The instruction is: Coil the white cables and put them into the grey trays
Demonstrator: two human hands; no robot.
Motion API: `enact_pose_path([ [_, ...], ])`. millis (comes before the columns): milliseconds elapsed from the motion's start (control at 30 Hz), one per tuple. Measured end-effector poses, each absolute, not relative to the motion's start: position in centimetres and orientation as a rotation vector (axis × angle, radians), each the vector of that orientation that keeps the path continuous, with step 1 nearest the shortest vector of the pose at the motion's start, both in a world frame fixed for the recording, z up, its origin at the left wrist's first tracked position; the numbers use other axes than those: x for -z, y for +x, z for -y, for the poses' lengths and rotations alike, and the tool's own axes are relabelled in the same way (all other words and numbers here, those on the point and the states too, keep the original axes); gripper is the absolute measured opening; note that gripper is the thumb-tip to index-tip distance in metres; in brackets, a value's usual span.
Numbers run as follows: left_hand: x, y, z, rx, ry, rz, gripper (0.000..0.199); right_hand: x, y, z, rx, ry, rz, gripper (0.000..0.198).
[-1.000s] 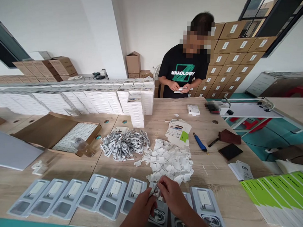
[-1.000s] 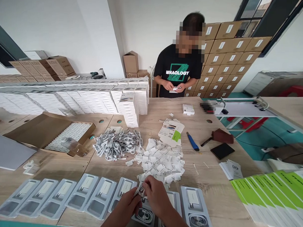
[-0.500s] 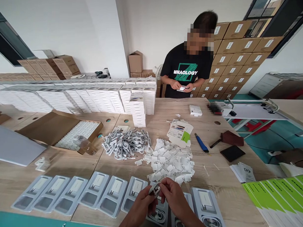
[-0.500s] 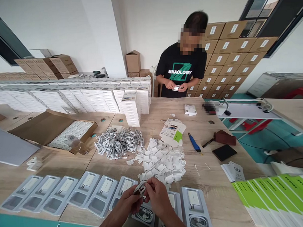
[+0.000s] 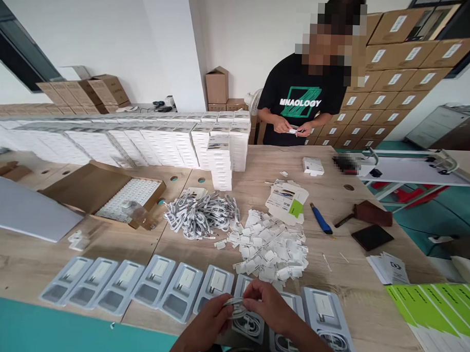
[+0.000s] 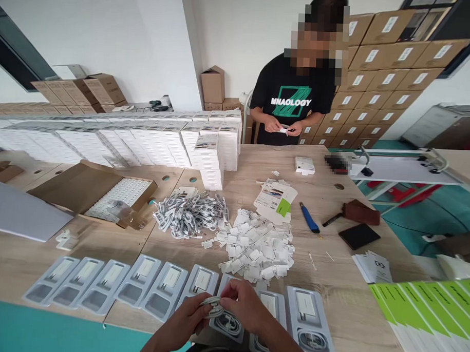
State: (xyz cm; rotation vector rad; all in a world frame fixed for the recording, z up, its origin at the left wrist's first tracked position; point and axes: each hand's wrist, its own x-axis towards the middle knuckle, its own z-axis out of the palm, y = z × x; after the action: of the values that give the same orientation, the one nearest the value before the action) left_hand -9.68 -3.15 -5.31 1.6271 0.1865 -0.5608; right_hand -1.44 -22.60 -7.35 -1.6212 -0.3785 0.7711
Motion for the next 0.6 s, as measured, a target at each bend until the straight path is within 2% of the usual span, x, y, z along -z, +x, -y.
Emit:
enact_pose_path([
  [100,6.2,-11.2,1.0,0.624,1.642,-0.201,0.039,9.2,-2.0,20.6,-1.043,-1.427,0.345,0.024],
  [200,7.7,-12.6,-2.2,0.586,1.805,-0.267,0.042,11.1,-3.2,17.6,-1.076,-1.418,0.354,0.025],
  [267,8.6,-13.7,-4.7,0.447,2.003,-0.337,0.048,12.4,-4.2,15.6,-0.967,-1.559,0.405,0.021],
  [367,9.4,-15.0,-7.8,0.313,2.338,-0.293,0.034,14.4,-5.7,13.2,-0.719,-1.983,0.649,0.02],
  [433,9.9,-15.5,-8.8,0.361,2.505,-0.145,0.026,15.7,-6.6,12.0,-0.524,-2.25,0.89,0.018],
  [600,12.3,-14.9,-8.2,0.532,2.593,0.153,0.033,17.9,-8.6,10.3,-0.205,-2.489,1.075,0.015],
])
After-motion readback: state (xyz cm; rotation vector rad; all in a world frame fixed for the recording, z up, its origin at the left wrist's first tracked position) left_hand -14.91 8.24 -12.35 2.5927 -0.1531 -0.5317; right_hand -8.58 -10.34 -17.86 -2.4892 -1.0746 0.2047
